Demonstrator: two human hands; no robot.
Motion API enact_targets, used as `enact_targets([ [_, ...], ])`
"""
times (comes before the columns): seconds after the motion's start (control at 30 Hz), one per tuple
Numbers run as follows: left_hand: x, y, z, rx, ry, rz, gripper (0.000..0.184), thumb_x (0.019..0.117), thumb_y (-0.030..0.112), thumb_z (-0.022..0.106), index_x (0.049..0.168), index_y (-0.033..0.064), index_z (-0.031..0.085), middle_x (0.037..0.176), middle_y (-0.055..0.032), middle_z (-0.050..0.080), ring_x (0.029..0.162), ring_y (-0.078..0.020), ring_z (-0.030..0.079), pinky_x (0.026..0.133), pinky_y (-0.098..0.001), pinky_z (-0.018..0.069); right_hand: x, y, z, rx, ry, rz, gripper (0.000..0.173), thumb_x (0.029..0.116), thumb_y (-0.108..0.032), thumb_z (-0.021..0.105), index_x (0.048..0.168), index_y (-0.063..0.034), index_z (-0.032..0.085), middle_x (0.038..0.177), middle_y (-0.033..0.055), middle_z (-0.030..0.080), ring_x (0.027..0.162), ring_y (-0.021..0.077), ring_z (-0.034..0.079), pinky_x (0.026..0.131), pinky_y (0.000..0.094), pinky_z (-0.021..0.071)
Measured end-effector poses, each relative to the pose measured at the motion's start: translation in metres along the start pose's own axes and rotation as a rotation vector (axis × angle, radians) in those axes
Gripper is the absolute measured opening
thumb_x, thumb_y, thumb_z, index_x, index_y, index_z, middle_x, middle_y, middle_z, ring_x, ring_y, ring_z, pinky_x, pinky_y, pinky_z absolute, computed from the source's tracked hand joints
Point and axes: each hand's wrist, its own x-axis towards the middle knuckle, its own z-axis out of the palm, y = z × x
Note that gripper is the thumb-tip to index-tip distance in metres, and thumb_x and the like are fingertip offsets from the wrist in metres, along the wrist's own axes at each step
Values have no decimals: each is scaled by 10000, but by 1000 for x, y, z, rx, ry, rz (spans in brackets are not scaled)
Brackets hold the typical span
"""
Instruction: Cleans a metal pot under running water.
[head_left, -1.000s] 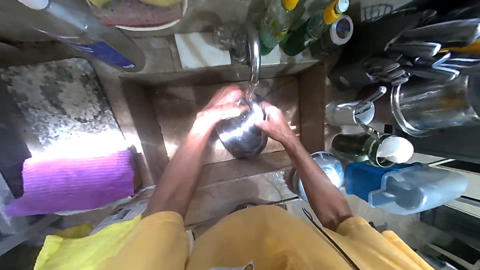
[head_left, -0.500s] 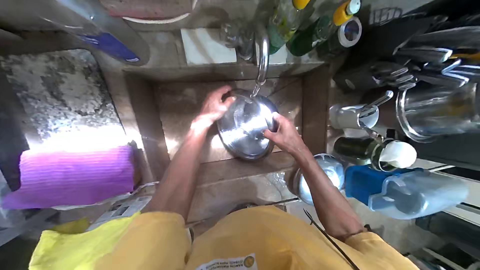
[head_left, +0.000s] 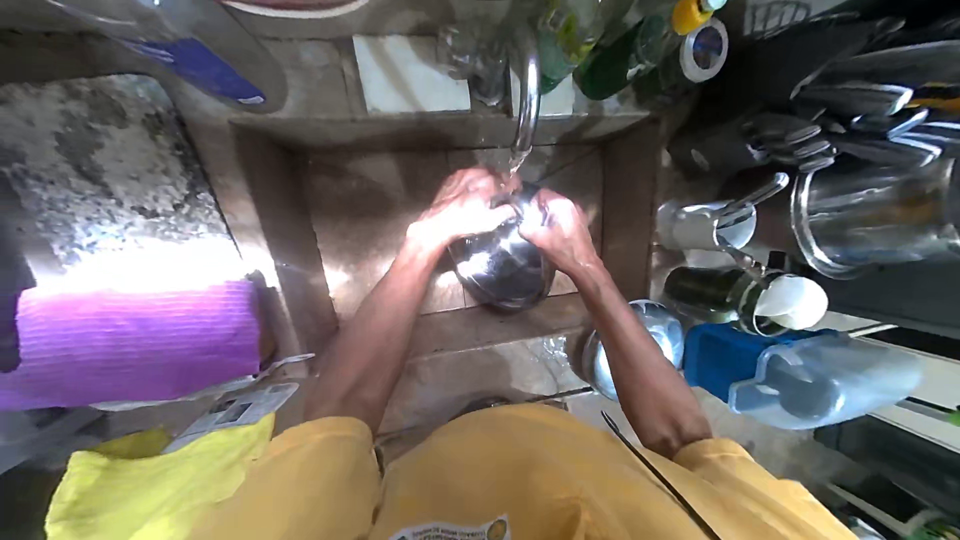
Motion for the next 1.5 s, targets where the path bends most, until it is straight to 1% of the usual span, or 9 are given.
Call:
enact_targets([
  [0.13,-6,-52,9,-284,184,-180,387,1020,260,600,1327,28,641,1303,-168,672,1256,-239,624,1130,-442,449,-40,11,-11,79,-40,-5,195,897,-219,695,1009,-91,600,751,93,602,620,249,599,537,471,486],
  [0.3,8,4,4,-91,7,-40,402,930,364,688,1265,142,698,1233,-112,704,1182,-278,655,1024,-538,504,4,5,-5,7,-7,34,246,829,-256,705,976,-64,661,792,103,649,735,272,640,658,529,507],
  [0.47,0,-55,10,-311,153,-188,384,1012,255,631,1333,45,641,1295,-146,678,1230,-218,636,1111,-418,467,-31,9,-16,34,-78,8,214,879,-257,708,979,-92,618,748,82,628,663,238,640,589,488,527],
  [0.6,4,-8,23,-239,107,-98,333,950,257,661,1242,99,691,1192,-111,715,1148,-230,666,1031,-480,510,-10,5,-20,-43,-19,80,321,868,-314,727,1046,-54,660,827,130,667,761,300,663,687,554,530],
  [0.8,-2,-44,27,-339,144,-189,366,1013,214,590,1334,44,633,1276,-167,681,1218,-250,643,1097,-457,475,-43,8,-25,-24,-59,-6,238,909,-291,691,994,-95,587,733,98,596,608,265,600,519,477,483],
  [0.93,3,0,23,-236,80,-99,376,952,244,665,1292,84,664,1270,-123,685,1218,-240,635,1075,-474,483,-12,3,-17,-80,-22,95,292,858,-280,710,1049,-63,667,823,130,669,768,312,663,686,563,523],
  [1.13,-7,-47,28,-412,215,-222,393,1034,248,574,1348,14,608,1313,-173,656,1251,-228,613,1114,-413,456,-48,0,-26,11,-70,34,248,918,-302,707,1009,-103,591,724,91,601,592,255,597,515,472,484],
  [1.27,0,-8,35,-324,128,-78,383,943,251,689,1279,67,667,1244,-122,692,1195,-211,644,1077,-445,491,-14,-4,-21,-86,-35,112,287,870,-301,721,1023,-64,669,801,120,661,741,296,654,672,544,519],
  [1.5,-8,-36,42,-523,251,-241,377,1031,219,583,1352,21,602,1305,-156,654,1226,-193,620,1095,-384,476,-47,-3,-30,-45,-34,51,301,908,-357,701,1013,-92,604,722,97,603,608,274,604,530,498,477],
])
